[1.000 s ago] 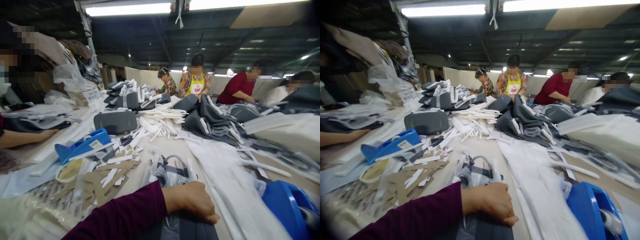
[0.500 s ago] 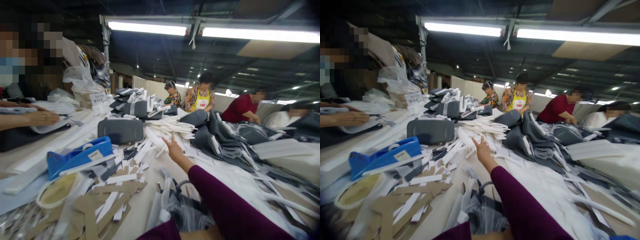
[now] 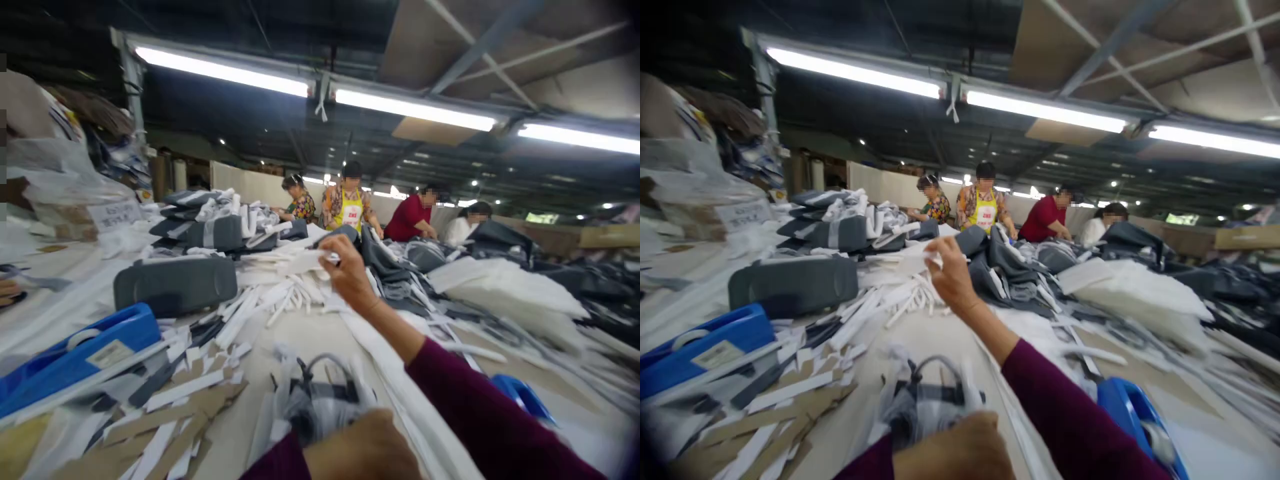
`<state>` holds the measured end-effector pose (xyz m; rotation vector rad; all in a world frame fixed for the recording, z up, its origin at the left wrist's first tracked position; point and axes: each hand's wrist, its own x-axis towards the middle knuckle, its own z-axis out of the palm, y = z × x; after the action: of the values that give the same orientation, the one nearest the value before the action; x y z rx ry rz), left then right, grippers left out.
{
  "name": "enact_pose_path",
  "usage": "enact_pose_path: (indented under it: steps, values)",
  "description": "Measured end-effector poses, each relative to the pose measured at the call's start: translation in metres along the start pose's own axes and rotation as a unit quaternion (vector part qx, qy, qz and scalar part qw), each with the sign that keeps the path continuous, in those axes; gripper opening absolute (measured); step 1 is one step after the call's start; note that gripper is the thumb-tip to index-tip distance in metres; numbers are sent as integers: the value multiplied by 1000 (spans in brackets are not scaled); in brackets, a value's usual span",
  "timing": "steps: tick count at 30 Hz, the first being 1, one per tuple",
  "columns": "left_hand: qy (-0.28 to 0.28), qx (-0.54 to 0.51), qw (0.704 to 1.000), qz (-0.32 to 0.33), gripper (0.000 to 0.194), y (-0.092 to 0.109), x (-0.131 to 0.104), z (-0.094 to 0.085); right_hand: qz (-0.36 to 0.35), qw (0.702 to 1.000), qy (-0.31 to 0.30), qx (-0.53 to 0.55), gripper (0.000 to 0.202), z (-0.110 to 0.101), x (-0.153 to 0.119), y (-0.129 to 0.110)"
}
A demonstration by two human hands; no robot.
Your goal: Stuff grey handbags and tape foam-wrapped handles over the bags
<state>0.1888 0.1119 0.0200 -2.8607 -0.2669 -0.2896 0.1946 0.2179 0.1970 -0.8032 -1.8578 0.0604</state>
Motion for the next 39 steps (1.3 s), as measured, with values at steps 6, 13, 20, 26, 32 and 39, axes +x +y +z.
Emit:
enact_pose_path:
  steps: [6, 13, 20, 26, 32, 39]
  values:
    - [-67, -132, 989, 20, 41, 16, 3, -9, 145, 968, 101, 179, 13, -184, -78, -80]
    - [-120, -174, 976, 55, 47, 5, 14, -25, 528, 842, -6, -107, 33, -224, -223, -51]
    - [-136, -241, 959, 61, 45, 5, 21, -31, 550, 803, -227, -8, 58, -166, -282, 0]
    - [-120, -279, 951, 51, 37, 5, 20, -31, 515, 827, -226, -24, 40, -140, -271, 17]
    - [-100, -274, 956, 43, 34, 4, 18, -32, 544, 807, -228, -2, 27, -124, -258, 24]
    - [-68, -272, 960, 22, 36, 7, 18, -37, 617, 759, -191, 77, 17, -85, -250, 42]
